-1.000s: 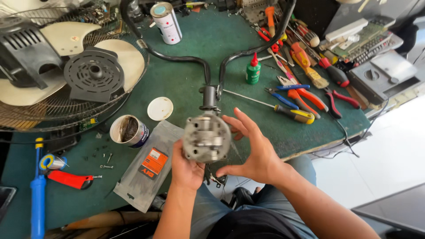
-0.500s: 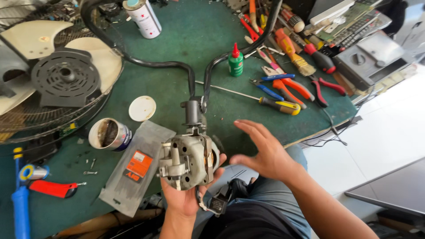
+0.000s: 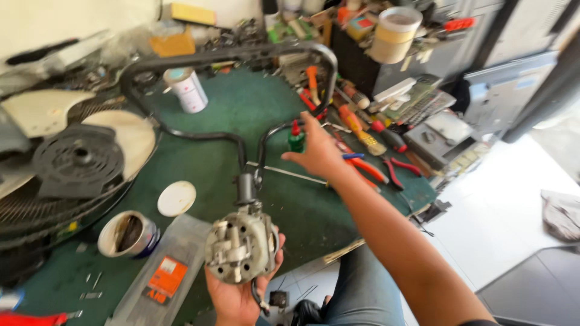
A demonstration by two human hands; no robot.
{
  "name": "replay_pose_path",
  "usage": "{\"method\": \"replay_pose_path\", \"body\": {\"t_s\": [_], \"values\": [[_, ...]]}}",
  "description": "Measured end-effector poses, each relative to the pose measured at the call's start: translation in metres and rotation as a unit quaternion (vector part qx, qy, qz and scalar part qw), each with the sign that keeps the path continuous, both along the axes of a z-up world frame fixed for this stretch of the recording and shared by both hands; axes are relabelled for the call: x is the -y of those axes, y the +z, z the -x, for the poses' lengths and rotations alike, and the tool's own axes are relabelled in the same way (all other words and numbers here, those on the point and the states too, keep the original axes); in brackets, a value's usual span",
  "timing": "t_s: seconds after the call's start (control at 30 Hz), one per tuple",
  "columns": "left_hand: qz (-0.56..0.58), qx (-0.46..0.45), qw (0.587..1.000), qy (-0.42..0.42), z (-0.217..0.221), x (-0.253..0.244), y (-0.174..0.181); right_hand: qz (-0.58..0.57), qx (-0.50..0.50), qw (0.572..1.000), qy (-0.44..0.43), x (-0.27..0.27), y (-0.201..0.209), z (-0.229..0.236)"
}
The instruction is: The person holds a motor housing and uses a screwdriver to tighten screws on its casing. They then use pliers to strip the ends of wires and connect them to terminals on the motor.
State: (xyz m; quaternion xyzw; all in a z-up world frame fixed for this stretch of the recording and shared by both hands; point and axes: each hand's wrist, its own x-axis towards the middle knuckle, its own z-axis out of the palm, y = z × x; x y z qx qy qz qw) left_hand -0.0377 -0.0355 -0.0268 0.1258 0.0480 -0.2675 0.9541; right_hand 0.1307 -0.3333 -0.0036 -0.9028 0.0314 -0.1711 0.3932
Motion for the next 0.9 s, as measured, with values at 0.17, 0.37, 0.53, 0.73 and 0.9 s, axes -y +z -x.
{"method": "replay_pose_path", "body": {"t_s": [0.17, 0.37, 0.53, 0.73, 0.9], "values": [[0.003, -0.082, 0.994, -0.067, -0.016, -0.014, -0.023, 0.024, -0.032, 0.999, -0.020, -0.017, 0.027, 0.006], [-0.073, -0.120, 0.990, 0.002, -0.010, -0.004, -0.014, 0.019, 0.033, 0.999, 0.024, -0.016, 0.034, -0.072], [-0.019, -0.105, 0.994, -0.027, -0.015, -0.011, -0.021, 0.066, 0.026, 0.997, 0.029, -0.007, 0.010, -0.183], [0.126, -0.123, 0.981, -0.083, -0.020, -0.016, -0.004, 0.076, -0.026, 0.996, -0.024, -0.048, 0.022, -0.230], [0.157, -0.085, 0.981, -0.078, -0.008, -0.013, -0.004, 0.069, -0.106, 0.991, -0.036, -0.044, 0.022, -0.207]]}}
